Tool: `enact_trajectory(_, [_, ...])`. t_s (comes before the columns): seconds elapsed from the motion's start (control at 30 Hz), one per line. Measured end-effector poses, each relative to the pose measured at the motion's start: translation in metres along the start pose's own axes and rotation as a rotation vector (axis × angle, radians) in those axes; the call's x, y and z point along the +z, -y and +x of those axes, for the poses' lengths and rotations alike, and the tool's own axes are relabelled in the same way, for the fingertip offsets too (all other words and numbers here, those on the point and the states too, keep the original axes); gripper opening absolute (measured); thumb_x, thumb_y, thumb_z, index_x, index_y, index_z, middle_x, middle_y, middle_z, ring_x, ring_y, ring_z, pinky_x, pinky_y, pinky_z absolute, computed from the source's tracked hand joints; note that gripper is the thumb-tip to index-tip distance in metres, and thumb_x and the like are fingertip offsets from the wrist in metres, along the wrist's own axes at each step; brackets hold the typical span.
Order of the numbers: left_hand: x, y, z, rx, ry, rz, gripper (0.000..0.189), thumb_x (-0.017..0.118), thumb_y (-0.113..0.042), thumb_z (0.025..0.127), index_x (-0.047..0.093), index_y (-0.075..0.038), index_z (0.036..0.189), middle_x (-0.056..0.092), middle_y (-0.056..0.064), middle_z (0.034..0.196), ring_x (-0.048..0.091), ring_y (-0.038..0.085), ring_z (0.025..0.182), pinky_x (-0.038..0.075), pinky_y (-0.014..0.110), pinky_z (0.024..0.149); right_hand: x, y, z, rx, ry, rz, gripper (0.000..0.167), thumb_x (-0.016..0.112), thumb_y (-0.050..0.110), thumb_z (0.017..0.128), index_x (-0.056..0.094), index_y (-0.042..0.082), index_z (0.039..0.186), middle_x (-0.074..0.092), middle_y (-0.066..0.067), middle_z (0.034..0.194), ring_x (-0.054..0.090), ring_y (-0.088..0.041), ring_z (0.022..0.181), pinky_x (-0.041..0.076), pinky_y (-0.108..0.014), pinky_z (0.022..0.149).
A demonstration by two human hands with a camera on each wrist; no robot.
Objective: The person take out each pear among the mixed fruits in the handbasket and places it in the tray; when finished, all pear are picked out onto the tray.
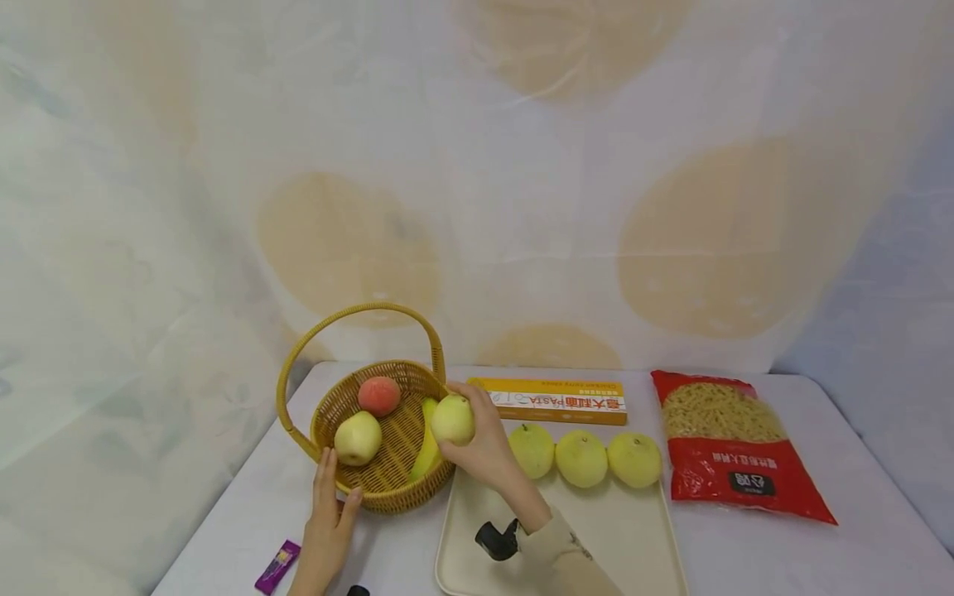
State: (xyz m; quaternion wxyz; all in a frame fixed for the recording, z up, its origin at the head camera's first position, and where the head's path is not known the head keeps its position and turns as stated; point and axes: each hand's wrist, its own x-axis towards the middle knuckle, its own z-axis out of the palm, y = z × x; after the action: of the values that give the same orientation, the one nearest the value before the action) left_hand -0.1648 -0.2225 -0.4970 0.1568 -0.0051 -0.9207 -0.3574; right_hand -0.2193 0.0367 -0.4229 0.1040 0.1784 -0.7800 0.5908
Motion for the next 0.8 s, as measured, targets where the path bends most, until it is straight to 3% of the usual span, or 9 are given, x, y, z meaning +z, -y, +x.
enact_trajectory(0.27, [-0.001,0.002,0.000,-0.001,0.002,0.014,0.070,0.048,-0.028,0.102,0.007,-0.015,0.157,0.008,0.014,0.163,0.056,0.049,0.115,0.052,0.058,0.080,-0.012,0.000,-0.021,-0.032,0.057,-0.061,0.070,0.079,0.004,0.077,0.050,0.023,0.138,0.045,-0.007,0.144,0.045,-0.033,0.132,0.044,-0.057,0.098])
enact_trajectory(0.47, [-0.002,0.004,0.000,-0.002,0.002,0.012,0.070,0.048,-0.029,0.103,0.006,-0.015,0.157,0.008,0.014,0.163,0.050,0.050,0.122,0.050,0.061,0.085,-0.015,0.002,-0.034,-0.090,0.131,-0.086,0.071,0.080,0.004,0.074,0.051,0.018,0.138,0.047,-0.008,0.143,0.046,-0.032,0.130,0.043,-0.051,0.099])
enact_trajectory(0.63, [-0.001,0.004,0.001,0.003,-0.013,0.002,0.069,0.048,-0.027,0.102,0.008,-0.013,0.157,0.008,0.015,0.163,0.047,0.050,0.126,0.047,0.062,0.089,-0.011,-0.003,-0.044,-0.074,0.215,-0.090,0.076,0.080,0.007,0.074,0.047,0.021,0.141,0.046,-0.005,0.143,0.048,-0.028,0.127,0.045,-0.045,0.099])
enact_trajectory(0.8, [0.000,0.002,0.000,-0.004,0.003,0.002,0.069,0.047,-0.029,0.103,0.007,-0.013,0.157,0.007,0.014,0.164,0.045,0.051,0.128,0.046,0.064,0.090,-0.007,-0.017,-0.054,-0.093,0.232,-0.127,0.075,0.081,0.005,0.072,0.050,0.022,0.138,0.049,-0.004,0.141,0.046,-0.028,0.130,0.044,-0.048,0.103])
